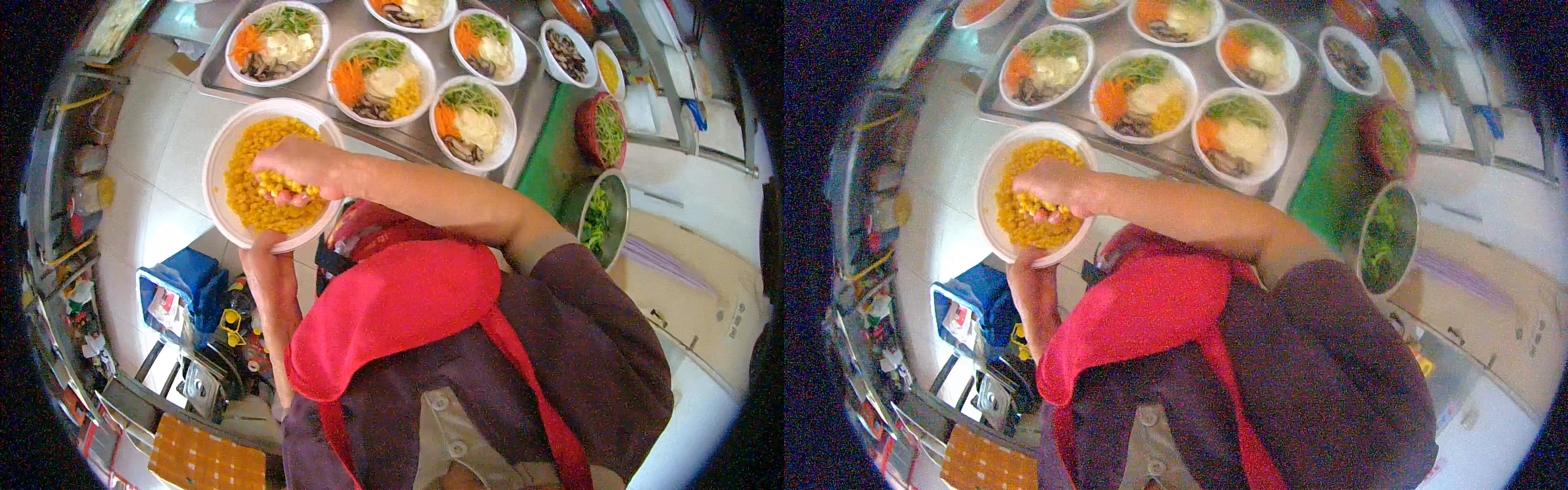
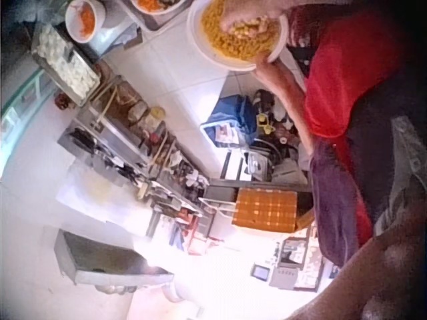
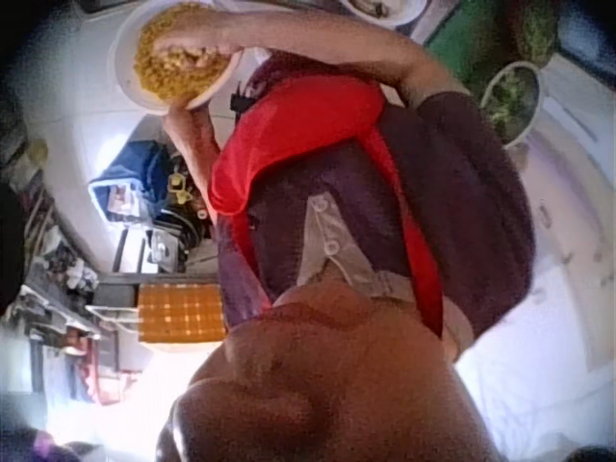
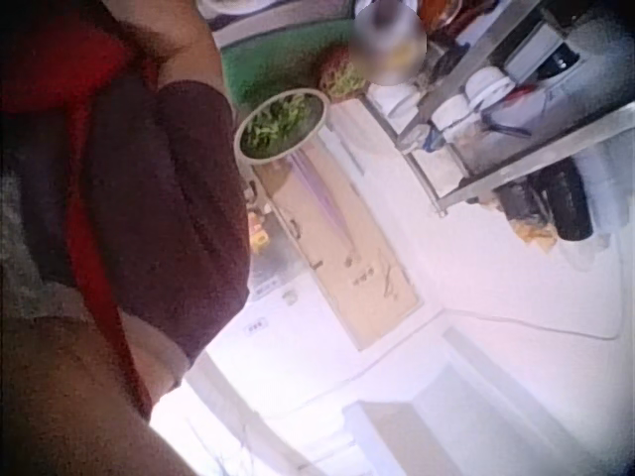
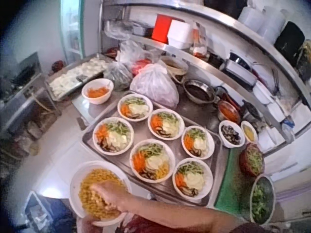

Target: The person assembles multiple food bowls by adding shredded carrots, sliced mushrooms, chopped green onions, and corn kernels to each bowl. They then place red lids on the bowls to complete the assembly.

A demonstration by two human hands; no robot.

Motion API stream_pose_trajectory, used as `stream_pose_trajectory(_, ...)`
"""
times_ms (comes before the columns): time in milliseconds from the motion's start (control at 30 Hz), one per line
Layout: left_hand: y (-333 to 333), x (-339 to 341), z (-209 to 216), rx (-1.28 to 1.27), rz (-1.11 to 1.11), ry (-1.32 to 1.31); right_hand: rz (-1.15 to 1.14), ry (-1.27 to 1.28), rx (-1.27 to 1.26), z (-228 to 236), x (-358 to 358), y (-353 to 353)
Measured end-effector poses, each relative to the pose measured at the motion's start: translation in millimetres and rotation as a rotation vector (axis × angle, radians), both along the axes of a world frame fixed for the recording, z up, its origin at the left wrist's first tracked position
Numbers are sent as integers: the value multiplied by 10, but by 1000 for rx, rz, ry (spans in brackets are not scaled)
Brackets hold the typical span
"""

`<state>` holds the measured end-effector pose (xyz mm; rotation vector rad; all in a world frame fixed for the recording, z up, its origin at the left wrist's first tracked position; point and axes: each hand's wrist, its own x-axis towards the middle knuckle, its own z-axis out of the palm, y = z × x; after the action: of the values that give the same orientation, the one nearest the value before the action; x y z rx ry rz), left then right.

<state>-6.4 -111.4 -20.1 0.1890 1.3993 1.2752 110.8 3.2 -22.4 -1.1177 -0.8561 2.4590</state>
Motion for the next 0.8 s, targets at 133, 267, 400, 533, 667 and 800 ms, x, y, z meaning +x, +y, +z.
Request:
stream_pose_trajectory(133, 179, 34, 163, -35, -21, -36, -21, 232, -361, 70, 27, 162)
stream_pose_trajectory(267, 304, 71, 187, -11, -7, -109, 32, 329, -392, 35, 16, 309)
stream_pose_trajectory(400, 436, 77, 176, -28, 18, -141, 33, 460, -344, 134, 122, 660)
stream_pose_trajectory(533, 439, 64, 68, -47, 130, -100, -236, 368, -65, 150, 307, 1254)
stream_pose_trajectory(667, 341, -74, -35, -54, 158, -77, -434, 159, 242, -143, 347, 1677)
stream_pose_trajectory(800, 350, -86, -78, -81, 217, -38, -474, 79, 418, -503, 252, 1775)
